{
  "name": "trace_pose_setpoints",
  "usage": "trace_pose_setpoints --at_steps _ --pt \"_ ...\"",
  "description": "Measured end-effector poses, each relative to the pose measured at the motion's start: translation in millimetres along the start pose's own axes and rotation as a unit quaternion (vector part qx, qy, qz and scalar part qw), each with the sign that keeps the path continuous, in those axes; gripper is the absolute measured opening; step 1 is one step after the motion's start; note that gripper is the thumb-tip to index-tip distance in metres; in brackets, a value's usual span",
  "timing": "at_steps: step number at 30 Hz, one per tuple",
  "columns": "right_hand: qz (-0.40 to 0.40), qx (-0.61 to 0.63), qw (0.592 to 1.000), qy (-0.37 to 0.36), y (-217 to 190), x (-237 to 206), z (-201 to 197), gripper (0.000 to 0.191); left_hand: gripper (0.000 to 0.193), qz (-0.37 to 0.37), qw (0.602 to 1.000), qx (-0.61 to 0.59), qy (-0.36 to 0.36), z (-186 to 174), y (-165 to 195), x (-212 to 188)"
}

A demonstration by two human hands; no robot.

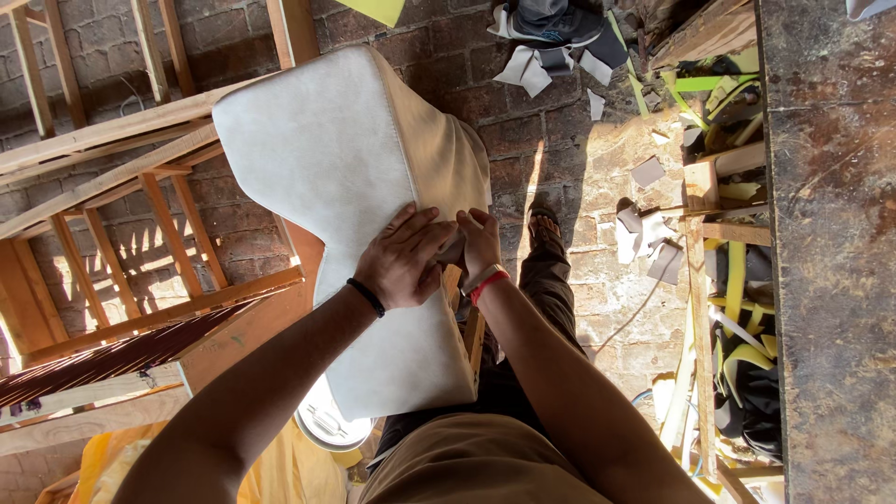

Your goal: The person stretches and smooths a light-colored fabric over a cushioned furniture component, then uses a pneumatic staple gun to secure the fabric to the wooden frame. The person repeatedly adjusts the fabric and staples along the edges to ensure a tight fit.

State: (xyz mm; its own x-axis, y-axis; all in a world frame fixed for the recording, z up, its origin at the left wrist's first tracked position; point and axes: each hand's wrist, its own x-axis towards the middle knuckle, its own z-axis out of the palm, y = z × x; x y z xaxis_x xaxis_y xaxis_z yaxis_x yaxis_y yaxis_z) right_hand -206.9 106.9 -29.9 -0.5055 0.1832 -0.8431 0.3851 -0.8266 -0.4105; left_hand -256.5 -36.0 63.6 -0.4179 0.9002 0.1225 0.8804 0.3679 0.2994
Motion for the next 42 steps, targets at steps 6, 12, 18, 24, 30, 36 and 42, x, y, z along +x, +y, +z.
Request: trace_pose_setpoints --at_steps 6,12,18,24,30,36,42 --pt "-0.02 -0.234 0.965 0.116 8 4 0 0.036 0.058 -0.001 1.0 -0.028 0.002 2 -2 -4" --pt "-0.178 -0.333 0.919 0.117 52 -22 -37 0.013 0.057 0.005 0.998 -0.058 0.001 -4 -3 -5" --pt "-0.154 -0.352 0.917 0.106 64 -6 -41 0.009 0.033 -0.014 0.999 0.005 -0.044 5 44 -15" --pt "-0.161 -0.262 0.951 0.016 73 0 -45 0.009 0.036 -0.055 0.994 0.019 -0.093 24 68 -23" --pt "-0.042 -0.053 0.997 -0.032 62 2 -37 0.011 0.048 -0.1 0.988 0.015 -0.118 23 73 -16" --pt "-0.088 -0.256 0.958 0.09 61 1 -30 0.013 0.073 -0.201 0.978 0.045 0.037 -3 6 -25" --pt "-0.2 -0.268 0.94 0.074 69 9 -32 0.012 0.058 -0.091 0.988 0.029 -0.124 11 37 -24"
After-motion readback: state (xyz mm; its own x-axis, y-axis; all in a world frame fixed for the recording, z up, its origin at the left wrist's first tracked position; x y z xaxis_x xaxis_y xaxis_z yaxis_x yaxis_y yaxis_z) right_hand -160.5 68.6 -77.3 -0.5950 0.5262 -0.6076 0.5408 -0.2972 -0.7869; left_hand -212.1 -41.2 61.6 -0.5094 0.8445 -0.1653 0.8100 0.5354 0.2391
